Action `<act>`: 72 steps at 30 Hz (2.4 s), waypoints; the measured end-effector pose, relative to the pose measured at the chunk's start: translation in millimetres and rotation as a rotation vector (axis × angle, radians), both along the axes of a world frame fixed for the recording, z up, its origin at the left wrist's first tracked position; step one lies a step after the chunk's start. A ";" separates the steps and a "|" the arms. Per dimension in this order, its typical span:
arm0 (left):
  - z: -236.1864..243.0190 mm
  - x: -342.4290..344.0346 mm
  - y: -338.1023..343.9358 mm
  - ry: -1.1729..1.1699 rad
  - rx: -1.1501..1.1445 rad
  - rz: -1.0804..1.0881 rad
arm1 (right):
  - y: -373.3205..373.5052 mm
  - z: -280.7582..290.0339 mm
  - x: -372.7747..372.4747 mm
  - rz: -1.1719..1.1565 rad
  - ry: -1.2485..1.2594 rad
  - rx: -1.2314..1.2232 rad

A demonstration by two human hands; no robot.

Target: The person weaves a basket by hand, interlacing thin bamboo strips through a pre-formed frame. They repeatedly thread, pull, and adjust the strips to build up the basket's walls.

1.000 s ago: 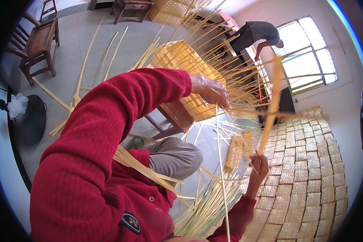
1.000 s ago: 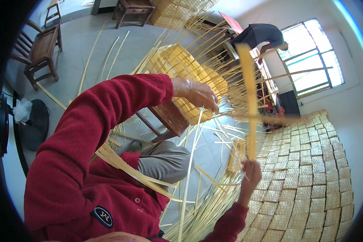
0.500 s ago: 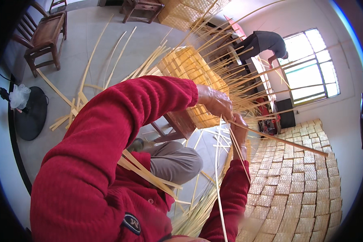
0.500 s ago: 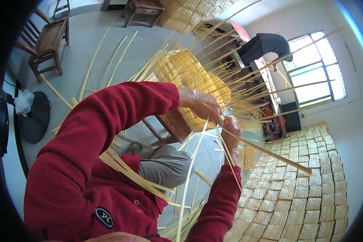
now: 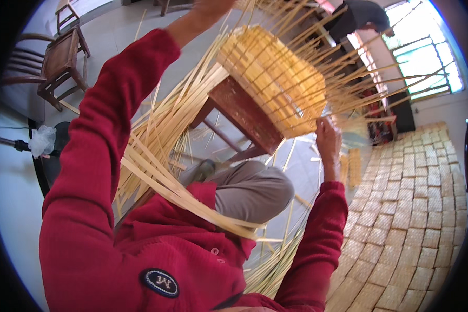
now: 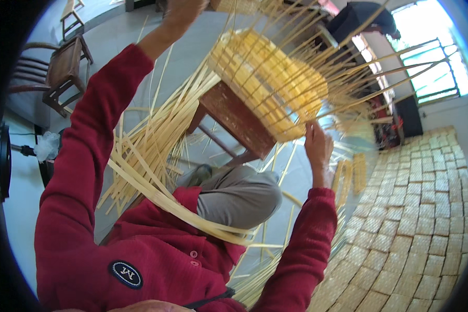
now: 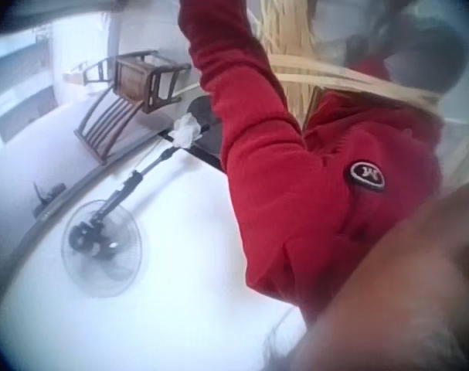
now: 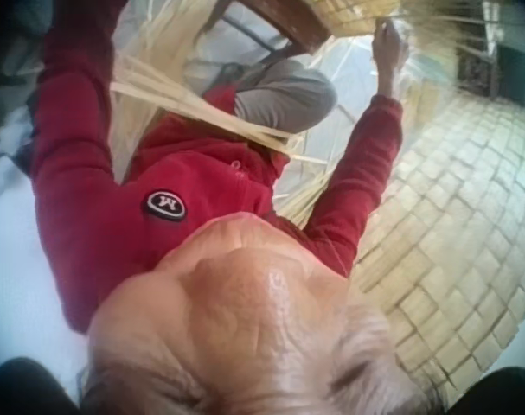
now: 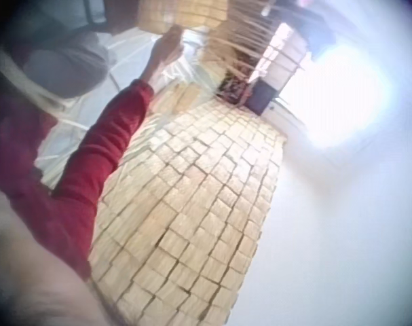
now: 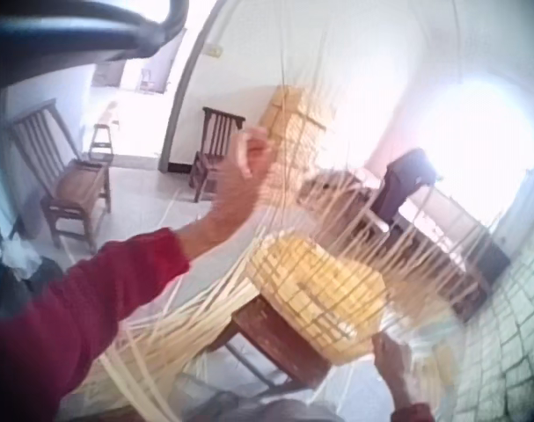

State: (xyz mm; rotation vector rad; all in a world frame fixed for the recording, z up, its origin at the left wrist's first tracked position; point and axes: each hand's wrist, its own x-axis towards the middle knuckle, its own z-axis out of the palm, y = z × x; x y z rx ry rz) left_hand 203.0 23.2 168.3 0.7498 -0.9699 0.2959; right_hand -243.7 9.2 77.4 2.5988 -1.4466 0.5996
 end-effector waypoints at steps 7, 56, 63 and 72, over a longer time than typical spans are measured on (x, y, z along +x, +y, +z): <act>-144.7 -94.4 25.9 -0.413 0.815 -0.547 | -0.4 5.3 14.6 0.013 -0.030 -0.007; -165.2 -98.9 -38.3 -0.620 0.706 -0.450 | 1.7 -119.3 -29.9 0.200 -1.895 0.627; -188.9 -104.5 -37.3 -0.614 0.642 -0.299 | 3.2 -117.9 -30.4 0.114 -1.929 0.630; -180.0 -102.3 -34.9 -0.692 0.796 -0.258 | 9.4 -119.8 -28.5 0.029 -1.853 0.681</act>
